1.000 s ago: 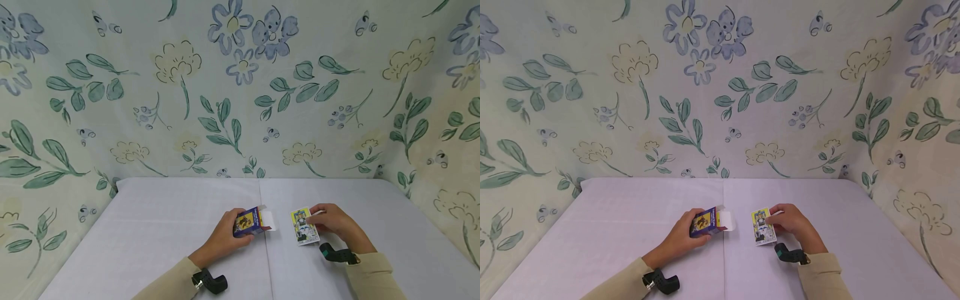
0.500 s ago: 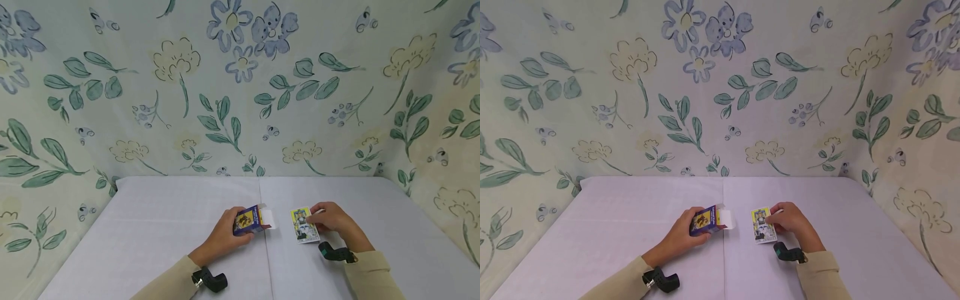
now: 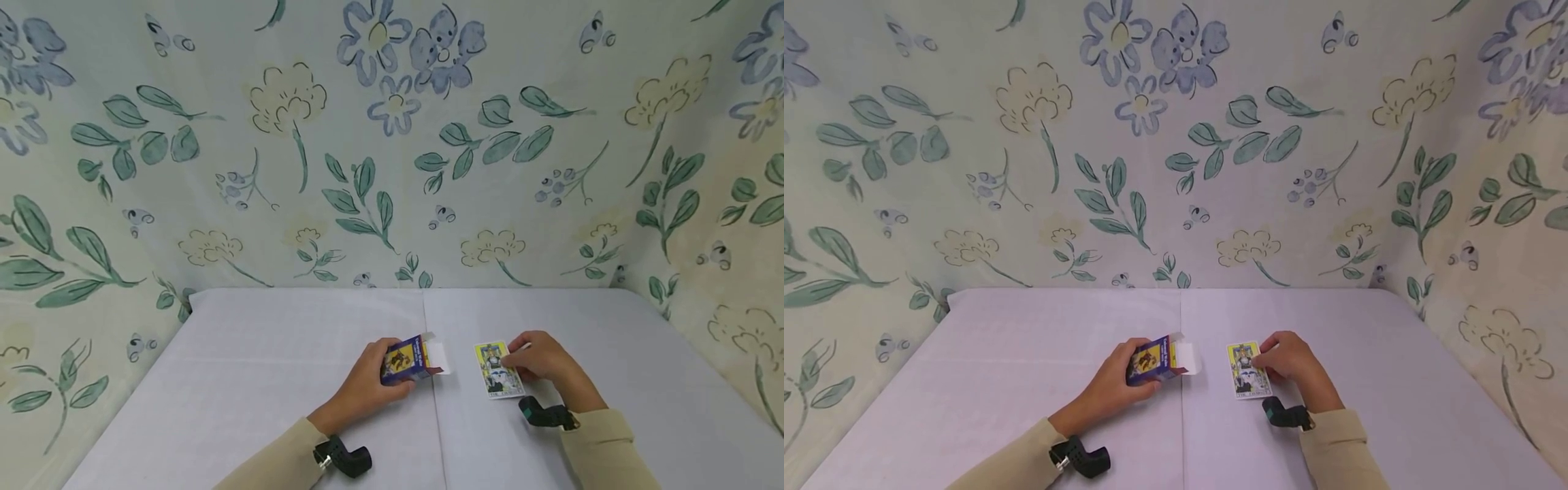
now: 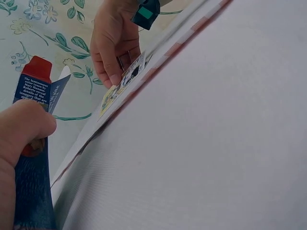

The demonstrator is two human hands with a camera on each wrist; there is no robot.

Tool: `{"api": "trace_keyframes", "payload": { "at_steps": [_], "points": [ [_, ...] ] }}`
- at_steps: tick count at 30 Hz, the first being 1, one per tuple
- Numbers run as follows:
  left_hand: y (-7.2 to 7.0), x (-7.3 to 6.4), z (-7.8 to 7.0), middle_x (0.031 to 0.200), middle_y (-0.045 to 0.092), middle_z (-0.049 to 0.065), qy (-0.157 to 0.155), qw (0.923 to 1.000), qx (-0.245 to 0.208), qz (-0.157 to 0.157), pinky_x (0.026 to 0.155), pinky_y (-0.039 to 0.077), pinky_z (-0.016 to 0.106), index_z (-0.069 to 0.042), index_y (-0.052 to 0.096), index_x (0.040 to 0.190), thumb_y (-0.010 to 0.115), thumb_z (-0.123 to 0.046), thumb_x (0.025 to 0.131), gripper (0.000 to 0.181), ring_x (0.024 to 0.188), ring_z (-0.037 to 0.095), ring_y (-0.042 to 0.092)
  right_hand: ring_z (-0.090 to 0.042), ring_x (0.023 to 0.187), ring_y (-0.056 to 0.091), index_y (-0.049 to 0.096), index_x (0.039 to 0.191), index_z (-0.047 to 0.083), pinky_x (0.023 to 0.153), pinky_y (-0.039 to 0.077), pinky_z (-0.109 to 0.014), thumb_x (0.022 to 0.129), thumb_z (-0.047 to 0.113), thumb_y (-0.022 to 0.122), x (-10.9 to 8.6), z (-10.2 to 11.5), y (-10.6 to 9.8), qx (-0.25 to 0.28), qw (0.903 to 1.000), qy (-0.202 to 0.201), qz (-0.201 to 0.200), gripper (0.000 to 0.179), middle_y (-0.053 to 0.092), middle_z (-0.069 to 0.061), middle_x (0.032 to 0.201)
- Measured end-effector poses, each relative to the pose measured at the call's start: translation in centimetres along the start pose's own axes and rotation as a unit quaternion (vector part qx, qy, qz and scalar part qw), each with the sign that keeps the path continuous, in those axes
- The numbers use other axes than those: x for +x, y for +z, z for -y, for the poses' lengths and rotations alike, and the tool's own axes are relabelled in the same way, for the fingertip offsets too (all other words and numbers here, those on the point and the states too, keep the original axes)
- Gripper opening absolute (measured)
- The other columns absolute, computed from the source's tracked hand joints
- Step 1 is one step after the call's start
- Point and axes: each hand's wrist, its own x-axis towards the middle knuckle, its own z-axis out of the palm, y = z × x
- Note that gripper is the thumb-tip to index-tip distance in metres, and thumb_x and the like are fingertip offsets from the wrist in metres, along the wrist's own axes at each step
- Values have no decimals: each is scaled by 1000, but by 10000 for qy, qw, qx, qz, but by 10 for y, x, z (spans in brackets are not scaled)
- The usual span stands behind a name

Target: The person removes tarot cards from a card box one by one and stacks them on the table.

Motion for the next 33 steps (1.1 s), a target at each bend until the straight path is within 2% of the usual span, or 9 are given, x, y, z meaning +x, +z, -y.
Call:
{"api": "trace_keyframes", "payload": {
  "at_steps": [21, 33],
  "points": [
    [-1, 2, -2, 121, 49, -3, -26, 10000, 22, 4, 90, 45, 35, -18, 40, 140, 75, -43, 79, 74, 105, 12, 47, -21, 65, 55, 56, 96, -4, 56, 46, -28, 80, 11, 74, -8, 8, 4, -425, 9988, 26, -257, 28, 58, -14, 79],
    [0, 0, -1, 120, 49, -3, -29, 10000, 42, -12, 90, 45, 34, -17, 40, 140, 75, -42, 79, 74, 105, 12, 47, -21, 65, 55, 57, 96, -4, 56, 47, -28, 80, 9, 74, -8, 9, 6, -460, 9986, 55, -251, 27, 58, -15, 80]
  ]
}}
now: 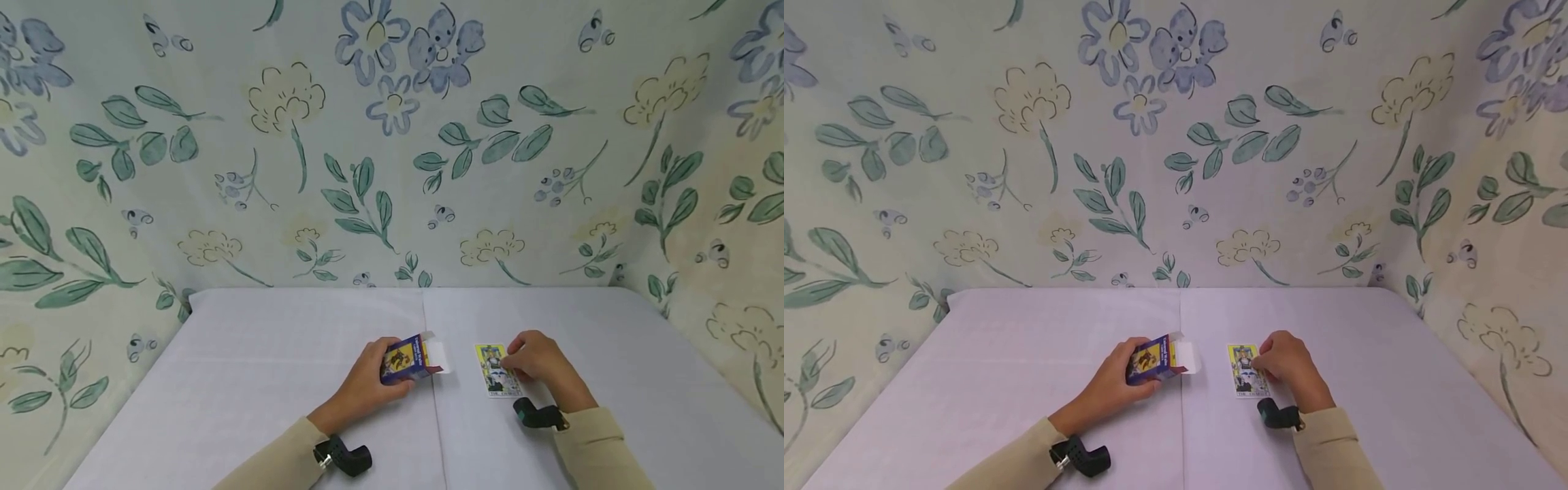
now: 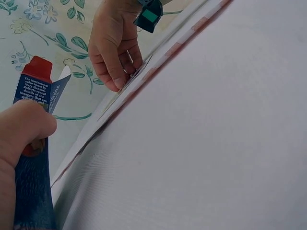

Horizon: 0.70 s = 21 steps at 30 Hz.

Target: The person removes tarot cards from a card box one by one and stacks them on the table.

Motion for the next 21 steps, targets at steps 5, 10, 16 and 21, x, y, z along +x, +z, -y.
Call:
{"api": "trace_keyframes", "payload": {
  "at_steps": [5, 10, 16, 21],
  "points": [
    [0, 1, 0, 120, 49, -3, 4, 10000, 26, 23, 90, 45, 34, -19, 40, 139, 75, -43, 79, 73, 104, 12, 47, -21, 65, 56, 57, 97, -4, 56, 47, -28, 80, 9, 73, 0, 1, -1, 41, 10000, -23, 59, 26, 58, -15, 81],
    [0, 1, 1, 120, 49, -3, 23, 10000, 2, -2, 90, 45, 34, -18, 40, 140, 75, -43, 79, 74, 104, 12, 47, -22, 65, 55, 57, 97, -3, 56, 48, -28, 81, 8, 72, 0, 2, -1, 90, 9999, -22, 46, 25, 57, -15, 82],
    [1, 0, 2, 121, 49, -3, -23, 10000, 45, 27, 90, 45, 34, -19, 40, 139, 75, -45, 79, 74, 105, 12, 47, -21, 64, 55, 57, 97, -3, 56, 48, -27, 81, 8, 72, -1, 2, -1, 105, 9999, -7, 99, 25, 57, -15, 81],
    [1, 1, 1, 121, 49, -2, -14, 10000, 14, -5, 91, 45, 35, -20, 40, 139, 75, -44, 79, 74, 105, 12, 47, -21, 65, 56, 58, 98, -3, 56, 48, -28, 81, 10, 71, -1, 0, -3, 50, 9999, -149, 26, 24, 57, -14, 81]
  ]
}}
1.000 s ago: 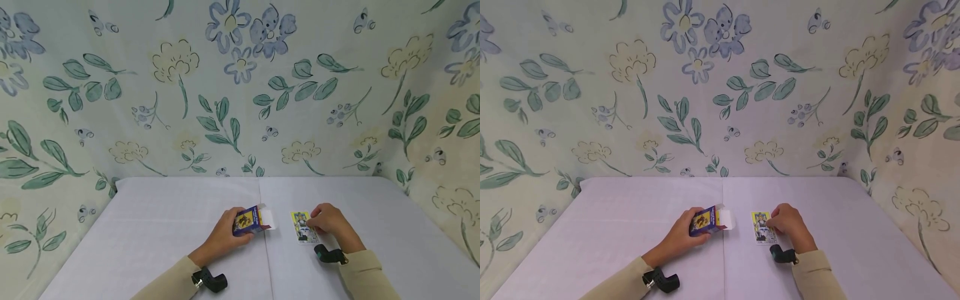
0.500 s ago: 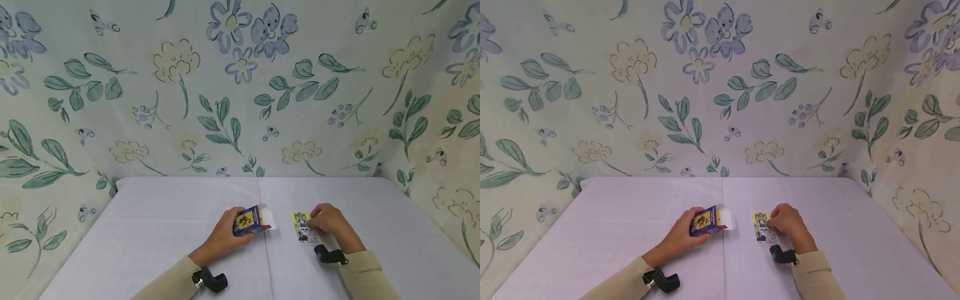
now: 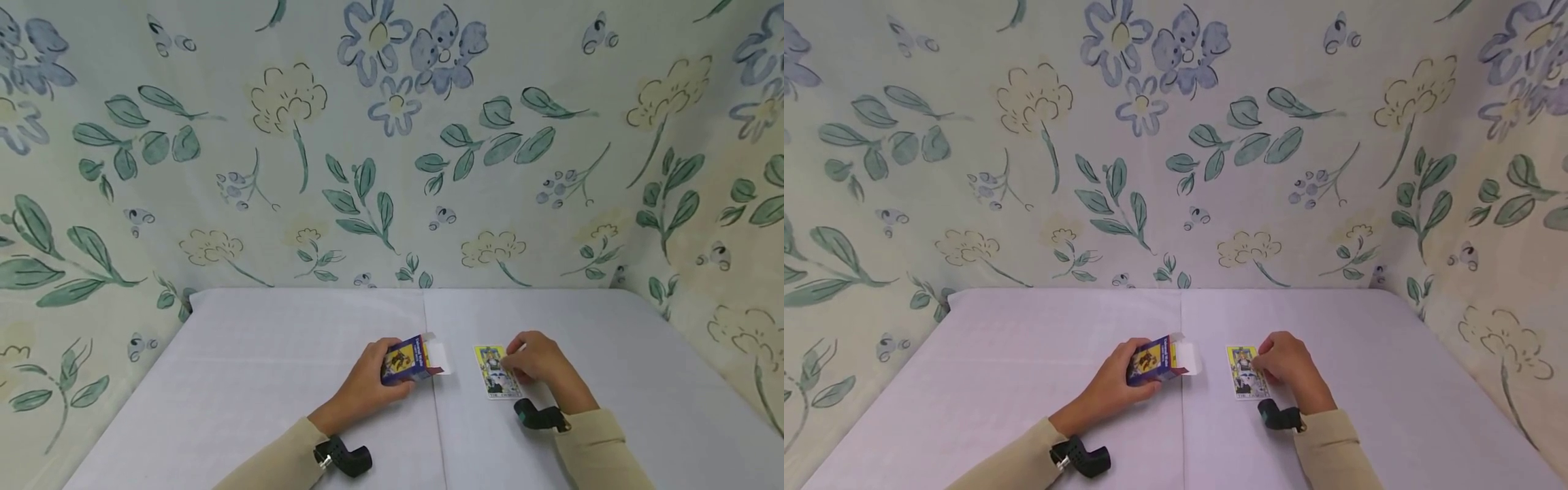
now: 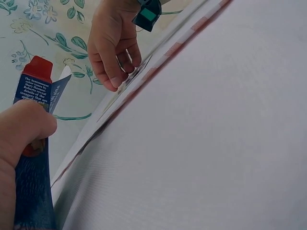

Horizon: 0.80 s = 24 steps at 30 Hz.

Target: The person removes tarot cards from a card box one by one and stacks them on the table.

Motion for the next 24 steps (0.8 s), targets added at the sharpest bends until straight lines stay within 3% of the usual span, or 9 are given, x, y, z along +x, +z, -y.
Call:
{"api": "trace_keyframes", "payload": {
  "at_steps": [10, 24],
  "points": [
    [-1, -2, -1, 121, 49, -2, 14, 10000, 27, 11, 90, 46, 34, -17, 40, 139, 75, -45, 79, 75, 105, 12, 47, -21, 69, 55, 60, 102, -1, 57, 48, -28, 85, 14, 68, -3, 7, -5, 153, 9999, -53, -33, 25, 58, -15, 88],
    [0, -2, 1, 120, 50, -3, 67, 10000, 19, -19, 90, 46, 33, -18, 41, 139, 75, -43, 79, 73, 104, 12, 47, -20, 66, 58, 59, 105, 0, 62, 53, -31, 88, 20, 69, -26, 38, -6, 353, 9948, -933, -198, 27, 61, -10, 85]
  ]
}}
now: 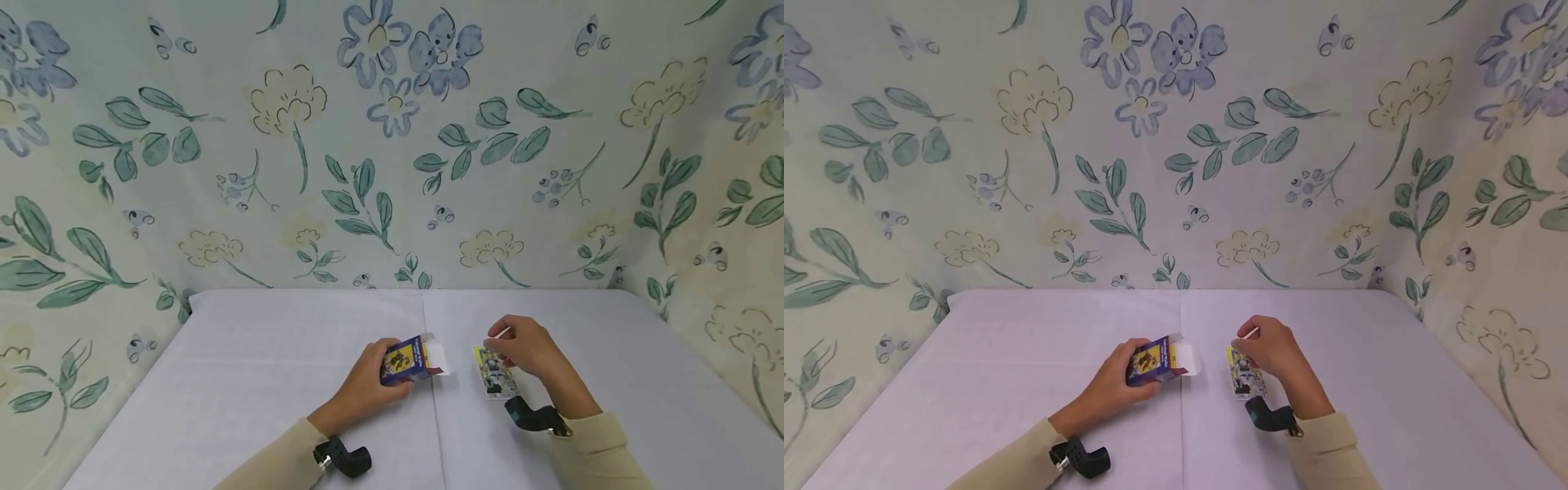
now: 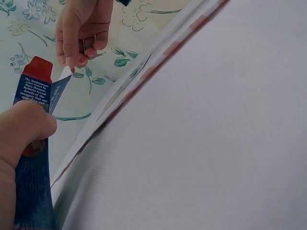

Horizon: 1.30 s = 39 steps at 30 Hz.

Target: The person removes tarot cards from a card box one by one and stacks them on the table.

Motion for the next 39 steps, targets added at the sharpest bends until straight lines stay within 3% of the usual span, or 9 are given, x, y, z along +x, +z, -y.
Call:
{"api": "trace_keyframes", "payload": {
  "at_steps": [10, 20, 39],
  "points": [
    [0, 0, 0, 118, 51, -3, -32, 10000, -12, 2, 88, 46, 32, -19, 42, 137, 76, -43, 78, 72, 103, 12, 48, -24, 69, 60, 60, 104, 2, 66, 55, -34, 87, 18, 70, -6, 18, 11, 432, 9987, -260, 15, 25, 62, -9, 82],
    [0, 2, -1, 119, 51, -2, -72, 10000, 33, -7, 89, 46, 34, -19, 43, 137, 76, -44, 78, 72, 103, 12, 48, -21, 67, 59, 62, 102, 4, 60, 54, -31, 86, 18, 72, -6, 35, 26, 636, 9973, -344, 153, 23, 63, -8, 80],
    [-1, 3, -3, 118, 51, -2, -117, 9999, -3, 37, 89, 47, 34, -20, 43, 136, 75, -47, 78, 72, 104, 12, 48, -19, 64, 58, 64, 96, 8, 55, 51, -30, 85, 17, 72, -8, 46, 47, 708, 9962, -375, 343, 17, 63, -4, 75]
  ]
}}
